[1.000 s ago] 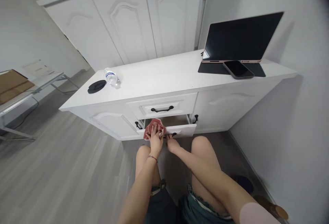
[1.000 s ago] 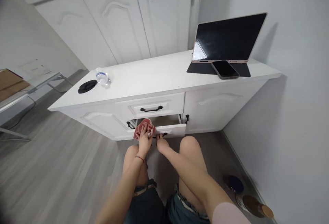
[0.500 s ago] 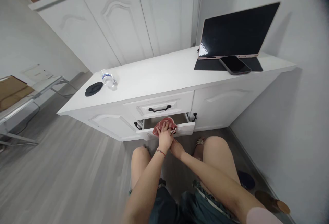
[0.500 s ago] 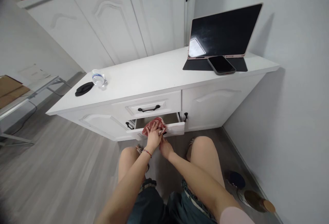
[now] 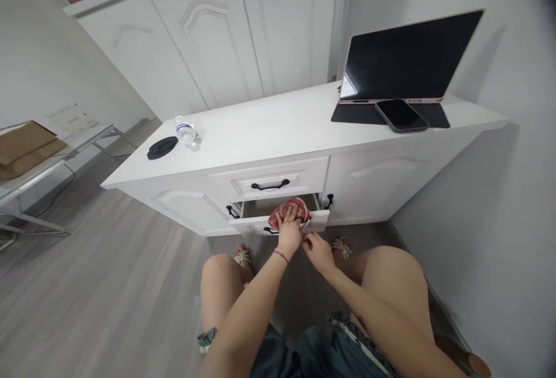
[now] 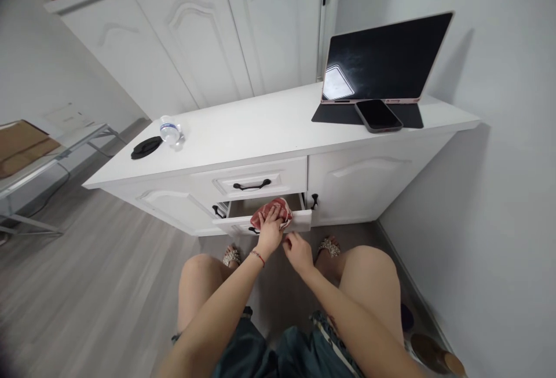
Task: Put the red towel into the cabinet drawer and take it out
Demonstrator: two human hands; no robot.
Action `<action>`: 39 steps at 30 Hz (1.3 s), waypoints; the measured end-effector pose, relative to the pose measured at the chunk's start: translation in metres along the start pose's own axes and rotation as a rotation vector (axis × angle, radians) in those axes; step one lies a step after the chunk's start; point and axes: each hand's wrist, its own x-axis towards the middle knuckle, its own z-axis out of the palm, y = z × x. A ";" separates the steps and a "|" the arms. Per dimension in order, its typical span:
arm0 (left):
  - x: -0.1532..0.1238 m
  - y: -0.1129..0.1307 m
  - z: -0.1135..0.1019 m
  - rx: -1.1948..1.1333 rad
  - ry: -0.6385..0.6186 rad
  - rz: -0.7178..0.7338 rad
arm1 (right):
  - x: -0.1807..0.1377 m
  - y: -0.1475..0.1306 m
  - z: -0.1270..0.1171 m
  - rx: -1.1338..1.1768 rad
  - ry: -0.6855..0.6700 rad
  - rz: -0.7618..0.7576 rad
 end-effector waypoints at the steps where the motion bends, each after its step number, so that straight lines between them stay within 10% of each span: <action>1: 0.000 0.001 0.001 0.002 0.004 0.000 | 0.002 0.001 -0.008 0.046 0.107 -0.010; 8: -0.008 0.007 0.015 0.045 0.018 0.084 | 0.029 0.018 -0.045 0.114 0.463 -0.118; 24: -0.008 0.002 0.055 0.266 -0.074 0.423 | 0.047 0.030 -0.044 0.057 0.335 0.020; 39: -0.002 -0.012 0.089 0.184 -0.156 0.454 | 0.054 0.021 -0.047 -0.118 0.308 0.027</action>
